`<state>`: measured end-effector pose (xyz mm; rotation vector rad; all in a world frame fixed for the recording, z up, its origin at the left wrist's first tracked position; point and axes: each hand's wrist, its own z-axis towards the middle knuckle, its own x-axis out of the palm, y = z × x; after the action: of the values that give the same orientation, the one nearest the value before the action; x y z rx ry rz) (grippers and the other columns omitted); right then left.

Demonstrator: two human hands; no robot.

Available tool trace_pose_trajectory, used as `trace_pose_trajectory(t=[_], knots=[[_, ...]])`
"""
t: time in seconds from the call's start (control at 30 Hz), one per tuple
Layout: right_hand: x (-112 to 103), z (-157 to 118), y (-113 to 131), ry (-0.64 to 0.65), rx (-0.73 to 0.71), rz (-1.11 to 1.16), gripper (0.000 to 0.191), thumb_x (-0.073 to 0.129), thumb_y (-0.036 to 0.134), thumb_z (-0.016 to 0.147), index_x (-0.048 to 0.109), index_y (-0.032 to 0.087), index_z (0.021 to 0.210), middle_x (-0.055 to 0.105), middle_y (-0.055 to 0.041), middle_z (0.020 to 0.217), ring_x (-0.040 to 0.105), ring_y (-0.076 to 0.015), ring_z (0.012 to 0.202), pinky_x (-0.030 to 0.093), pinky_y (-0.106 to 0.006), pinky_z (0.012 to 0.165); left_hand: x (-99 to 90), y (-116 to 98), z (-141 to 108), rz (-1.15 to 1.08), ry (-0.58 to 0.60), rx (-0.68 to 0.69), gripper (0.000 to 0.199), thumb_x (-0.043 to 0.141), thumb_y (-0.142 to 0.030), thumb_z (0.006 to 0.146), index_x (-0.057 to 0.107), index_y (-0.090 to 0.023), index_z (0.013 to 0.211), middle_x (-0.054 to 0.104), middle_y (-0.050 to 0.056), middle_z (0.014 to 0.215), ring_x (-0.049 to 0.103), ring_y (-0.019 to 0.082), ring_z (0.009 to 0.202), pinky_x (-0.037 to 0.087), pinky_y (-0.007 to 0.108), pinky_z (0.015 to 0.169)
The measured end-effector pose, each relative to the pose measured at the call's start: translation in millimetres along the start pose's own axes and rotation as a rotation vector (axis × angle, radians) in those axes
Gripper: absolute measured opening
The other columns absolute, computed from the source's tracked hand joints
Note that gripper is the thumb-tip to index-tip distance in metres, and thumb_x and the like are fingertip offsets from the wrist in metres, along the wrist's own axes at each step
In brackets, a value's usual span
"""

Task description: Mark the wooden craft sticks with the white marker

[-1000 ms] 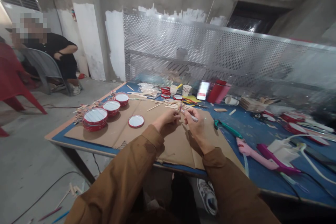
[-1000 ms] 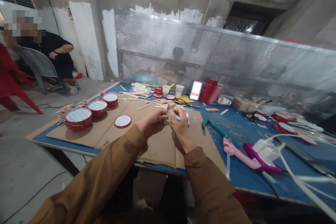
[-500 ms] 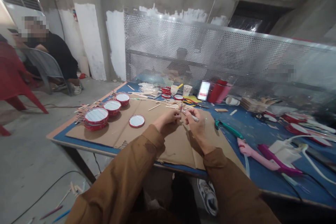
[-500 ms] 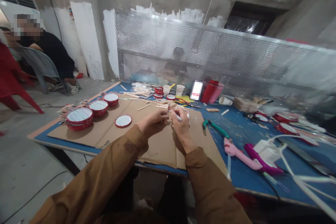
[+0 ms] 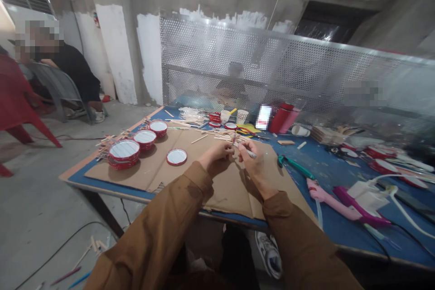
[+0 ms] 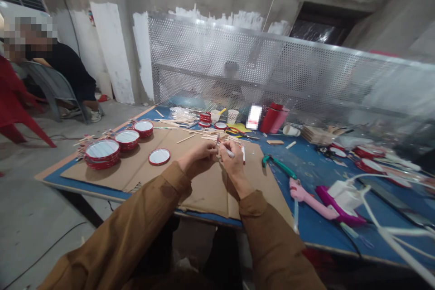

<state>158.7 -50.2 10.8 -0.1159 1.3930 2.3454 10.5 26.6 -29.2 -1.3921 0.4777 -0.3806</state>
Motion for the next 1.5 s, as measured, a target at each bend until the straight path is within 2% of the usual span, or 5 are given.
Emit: trace_pose_trajectory(t=[0.17,0.77,1.13,1.27,1.5], knots=[[0,1,-4,0.008,-0.040,-0.021,0.046,0.070,0.071,0.087,0.058,0.028,0.077,0.058,0.0032,0.060,0.055,-0.0172,0.050,0.047,-0.031,0.051,0.6,2,-1,-0.074,-0.003,0.038,0.021,0.075,-0.019,0.086,0.063,-0.016,0.070,0.058,0.000,0.060,0.050,0.009,0.058,0.037,0.022,0.059],[1,2,-3,-0.016,-0.028,0.033,0.043,0.070,0.069,0.087,0.058,0.028,0.082,0.059,0.0037,0.063,0.054,-0.0173,0.054,0.048,-0.032,0.054,-1.1,-15,-6,0.050,0.022,-0.012,0.025,0.069,-0.011,0.090,0.058,-0.017,0.068,0.056,0.000,0.061,0.050,0.011,0.059,0.041,0.025,0.064],[0,1,-3,-0.032,-0.012,0.033,0.043,0.070,0.068,0.087,0.058,0.028,0.082,0.061,0.0038,0.062,0.053,-0.0160,0.052,0.046,-0.030,0.053,-2.2,-4,0,0.011,0.046,0.013,0.020,0.074,-0.018,0.087,0.061,-0.016,0.071,0.057,-0.001,0.061,0.049,0.010,0.058,0.039,0.024,0.061],[1,1,-7,-0.028,-0.049,-0.028,0.043,0.069,0.069,0.090,0.060,0.027,0.081,0.061,0.0026,0.062,0.056,-0.0181,0.057,0.049,-0.032,0.057,-1.4,0,1,-0.025,0.040,0.042,0.022,0.076,-0.018,0.087,0.061,-0.016,0.070,0.057,0.000,0.061,0.049,0.010,0.058,0.038,0.024,0.061],[0,2,-7,-0.013,-0.033,-0.014,0.050,0.069,0.077,0.088,0.060,0.028,0.082,0.061,0.0017,0.063,0.057,-0.0192,0.058,0.049,-0.032,0.058,-0.1,-4,-3,-0.060,0.040,0.016,0.022,0.075,-0.018,0.087,0.060,-0.016,0.071,0.056,-0.002,0.061,0.048,0.009,0.058,0.037,0.023,0.061]])
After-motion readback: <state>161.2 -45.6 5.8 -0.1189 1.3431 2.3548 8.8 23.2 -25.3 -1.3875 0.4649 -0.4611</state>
